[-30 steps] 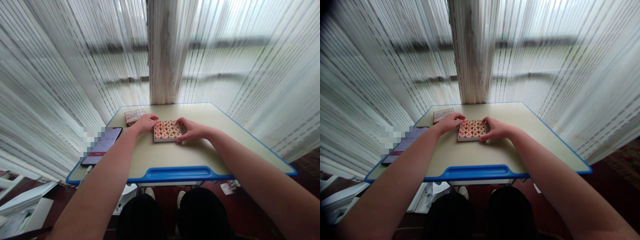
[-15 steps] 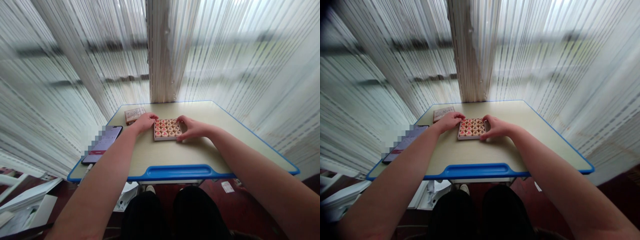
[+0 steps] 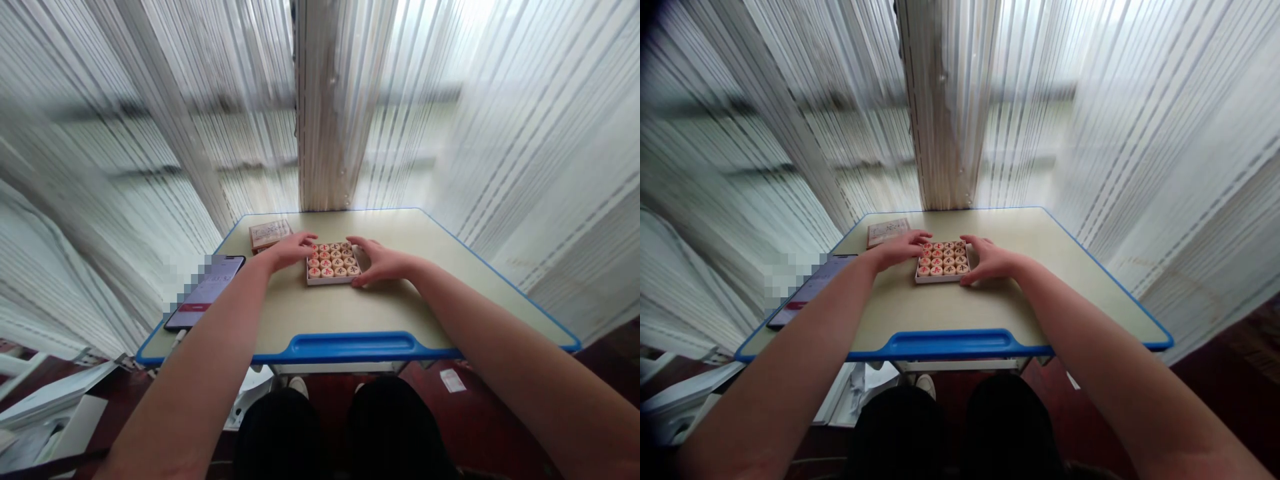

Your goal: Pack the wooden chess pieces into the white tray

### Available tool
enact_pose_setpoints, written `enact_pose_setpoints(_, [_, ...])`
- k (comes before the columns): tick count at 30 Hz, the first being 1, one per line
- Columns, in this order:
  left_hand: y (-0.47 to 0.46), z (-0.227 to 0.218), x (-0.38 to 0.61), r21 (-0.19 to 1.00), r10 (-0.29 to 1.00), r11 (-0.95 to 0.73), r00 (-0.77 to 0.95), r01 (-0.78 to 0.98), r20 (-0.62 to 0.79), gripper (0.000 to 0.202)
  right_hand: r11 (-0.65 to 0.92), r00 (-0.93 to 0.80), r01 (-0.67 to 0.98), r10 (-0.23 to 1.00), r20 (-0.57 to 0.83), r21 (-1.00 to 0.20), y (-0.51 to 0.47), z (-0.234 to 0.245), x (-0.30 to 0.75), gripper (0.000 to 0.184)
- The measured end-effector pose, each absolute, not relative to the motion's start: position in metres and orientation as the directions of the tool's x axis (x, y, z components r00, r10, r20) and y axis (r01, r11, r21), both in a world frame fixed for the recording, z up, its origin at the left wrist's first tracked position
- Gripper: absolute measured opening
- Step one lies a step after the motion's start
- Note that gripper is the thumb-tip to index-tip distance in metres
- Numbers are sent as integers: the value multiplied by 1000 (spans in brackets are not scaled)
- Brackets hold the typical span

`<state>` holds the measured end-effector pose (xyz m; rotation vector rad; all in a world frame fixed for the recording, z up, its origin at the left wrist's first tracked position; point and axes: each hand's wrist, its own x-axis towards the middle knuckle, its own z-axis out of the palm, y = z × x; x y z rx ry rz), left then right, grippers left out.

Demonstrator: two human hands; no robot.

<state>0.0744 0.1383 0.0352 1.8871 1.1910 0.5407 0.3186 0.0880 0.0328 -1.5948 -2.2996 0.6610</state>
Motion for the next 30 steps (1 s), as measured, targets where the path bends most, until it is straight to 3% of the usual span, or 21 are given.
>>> enact_pose_setpoints(2, [131, 40, 73, 684, 832, -350, 548, 640, -87, 93, 294, -362, 817, 931, -44, -495, 88, 34, 319, 110])
enact_pose_setpoints(4, [125, 43, 72, 579, 813, -414, 571, 702, -111, 110, 295, -363, 820, 931, -48, -490, 89, 34, 319, 109])
enact_pose_setpoints(11, [120, 47, 72, 430, 785, -487, 597, 760, -167, 131, 323, -376, 808, 926, -9, -493, 90, 31, 320, 108])
enact_pose_setpoints(14, [121, 48, 72, 471, 773, -479, 610, 741, -175, 127, 328, -381, 805, 924, -8, -494, 91, 31, 321, 106])
enact_pose_setpoints(20, [129, 43, 72, 684, 796, -339, 585, 646, -157, 93, 322, -382, 809, 924, -22, -491, 91, 32, 321, 107])
enact_pose_setpoints(30, [127, 44, 74, 747, 796, -271, 577, 607, -180, 92, 309, -374, 819, 926, -41, -483, 89, 35, 320, 106])
